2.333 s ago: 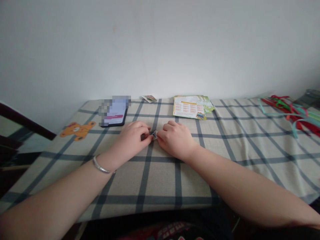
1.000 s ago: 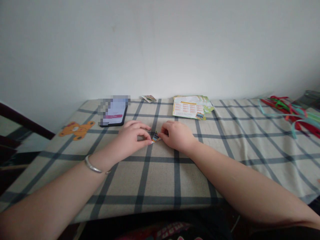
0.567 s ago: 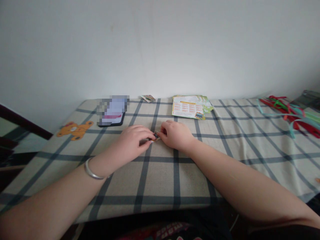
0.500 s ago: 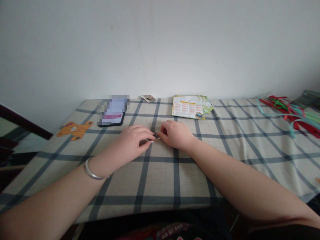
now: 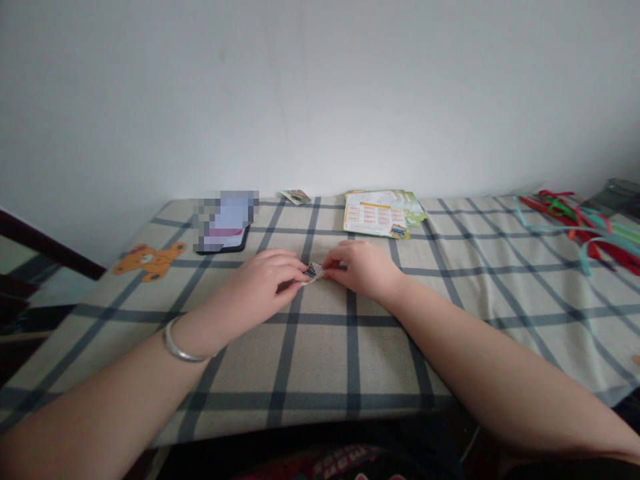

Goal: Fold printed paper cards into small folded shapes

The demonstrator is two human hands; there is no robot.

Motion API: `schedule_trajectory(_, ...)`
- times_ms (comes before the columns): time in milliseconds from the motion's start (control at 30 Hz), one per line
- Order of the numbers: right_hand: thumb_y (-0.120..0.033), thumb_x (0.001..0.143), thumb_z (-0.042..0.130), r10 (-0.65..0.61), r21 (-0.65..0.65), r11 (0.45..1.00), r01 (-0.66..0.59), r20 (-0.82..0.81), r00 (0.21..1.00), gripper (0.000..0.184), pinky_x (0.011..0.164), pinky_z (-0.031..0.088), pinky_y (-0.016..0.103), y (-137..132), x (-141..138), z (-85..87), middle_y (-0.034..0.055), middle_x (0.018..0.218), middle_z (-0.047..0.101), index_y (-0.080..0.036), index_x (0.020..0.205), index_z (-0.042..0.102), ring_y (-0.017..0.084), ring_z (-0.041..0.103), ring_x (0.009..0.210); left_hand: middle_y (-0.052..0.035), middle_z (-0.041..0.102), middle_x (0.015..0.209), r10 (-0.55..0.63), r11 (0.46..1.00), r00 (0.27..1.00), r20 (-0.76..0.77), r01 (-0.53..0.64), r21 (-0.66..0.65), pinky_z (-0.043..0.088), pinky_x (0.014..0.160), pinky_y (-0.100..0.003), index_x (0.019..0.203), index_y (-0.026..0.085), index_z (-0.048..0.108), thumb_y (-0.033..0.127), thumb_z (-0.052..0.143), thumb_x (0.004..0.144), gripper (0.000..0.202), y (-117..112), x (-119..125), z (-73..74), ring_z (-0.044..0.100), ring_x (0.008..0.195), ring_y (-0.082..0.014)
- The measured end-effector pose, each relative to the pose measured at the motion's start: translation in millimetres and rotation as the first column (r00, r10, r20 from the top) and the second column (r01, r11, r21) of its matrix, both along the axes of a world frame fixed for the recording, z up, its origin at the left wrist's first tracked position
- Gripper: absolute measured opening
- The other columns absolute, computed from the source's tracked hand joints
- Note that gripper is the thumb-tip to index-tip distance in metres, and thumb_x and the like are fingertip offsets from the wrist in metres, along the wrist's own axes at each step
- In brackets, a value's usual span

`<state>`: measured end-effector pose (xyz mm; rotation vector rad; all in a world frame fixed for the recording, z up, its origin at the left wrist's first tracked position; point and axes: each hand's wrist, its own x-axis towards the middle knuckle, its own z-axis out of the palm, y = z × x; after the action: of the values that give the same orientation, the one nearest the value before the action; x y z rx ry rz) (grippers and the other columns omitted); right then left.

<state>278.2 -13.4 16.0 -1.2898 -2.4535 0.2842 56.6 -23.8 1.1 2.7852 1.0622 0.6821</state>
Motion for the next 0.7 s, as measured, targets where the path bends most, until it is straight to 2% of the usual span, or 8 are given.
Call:
schedule_trajectory(233, -0.027, 0.083, 0.065, -0.035, -0.121, 0.992, 0.029, -0.049, 0.998, 0.012, 0.067, 0.044, 0.025, 7.4, 0.4, -3.6, 0.0003, 0.082, 0.074, -0.024, 0.087, 0.075, 0.015, 0.064, 0.075, -0.0018, 0.071, 0.098, 0.008, 0.999, 0.999, 0.049, -0.006, -0.047, 0.048, 0.095, -0.037, 0.085, 0.019, 0.069, 0.013, 0.061, 0.083, 0.01, 2.0, -1.4, -3.2, 0.06, 0.1, -0.0186)
schedule_trajectory(433, -0.03, 0.081, 0.065, -0.089, -0.201, 0.977, 0.075, -0.057, 0.994, 0.013, 0.062, 0.045, 0.025, 10.3, 0.1, -5.0, -0.0014, 0.081, 0.075, -0.026, 0.087, 0.076, 0.014, 0.066, 0.072, -0.0018, 0.071, 0.094, 0.015, 0.996, 0.997, 0.07, -0.009, -0.09, 0.049, 0.092, -0.035, 0.082, 0.018, 0.067, 0.011, 0.064, 0.081, 0.007, 2.0, -1.1, -1.7, 0.062, 0.095, -0.0181)
schedule_trajectory(533, -0.03, 0.08, 0.065, -0.103, -0.213, 0.973, 0.089, -0.056, 0.993, 0.014, 0.061, 0.045, 0.024, 9.3, -1.0, -4.1, -0.0013, 0.081, 0.075, -0.025, 0.087, 0.076, 0.014, 0.066, 0.071, -0.0021, 0.07, 0.098, 0.031, 0.995, 0.998, 0.046, -0.027, -0.091, 0.049, 0.092, -0.036, 0.092, 0.019, 0.068, 0.01, 0.063, 0.081, 0.015, 0.2, -0.8, 0.8, 0.061, 0.096, -0.0185)
schedule_trajectory(633, -0.03, 0.08, 0.065, -0.102, -0.208, 0.974, 0.088, -0.056, 0.993, 0.014, 0.061, 0.045, 0.025, 8.5, -1.6, -3.2, -0.0013, 0.08, 0.075, -0.025, 0.086, 0.076, 0.014, 0.066, 0.07, -0.002, 0.068, 0.104, -0.003, 0.997, 1.0, -0.001, 0.003, -0.077, 0.048, 0.094, -0.036, 0.104, 0.021, 0.068, 0.01, 0.058, 0.086, 0.024, -2.8, -0.9, 3.0, 0.06, 0.099, -0.0177)
schedule_trajectory(700, -0.029, 0.08, 0.065, -0.096, -0.204, 0.975, 0.083, -0.054, 0.994, 0.014, 0.062, 0.045, 0.025, 8.7, -1.7, -2.9, -0.0015, 0.08, 0.076, -0.025, 0.086, 0.076, 0.014, 0.066, 0.071, -0.0028, 0.067, 0.104, -0.017, 0.998, 0.999, -0.046, 0.014, -0.054, 0.048, 0.094, -0.036, 0.105, 0.021, 0.068, 0.011, 0.054, 0.088, 0.025, -4.5, -0.7, 3.7, 0.059, 0.1, -0.018)
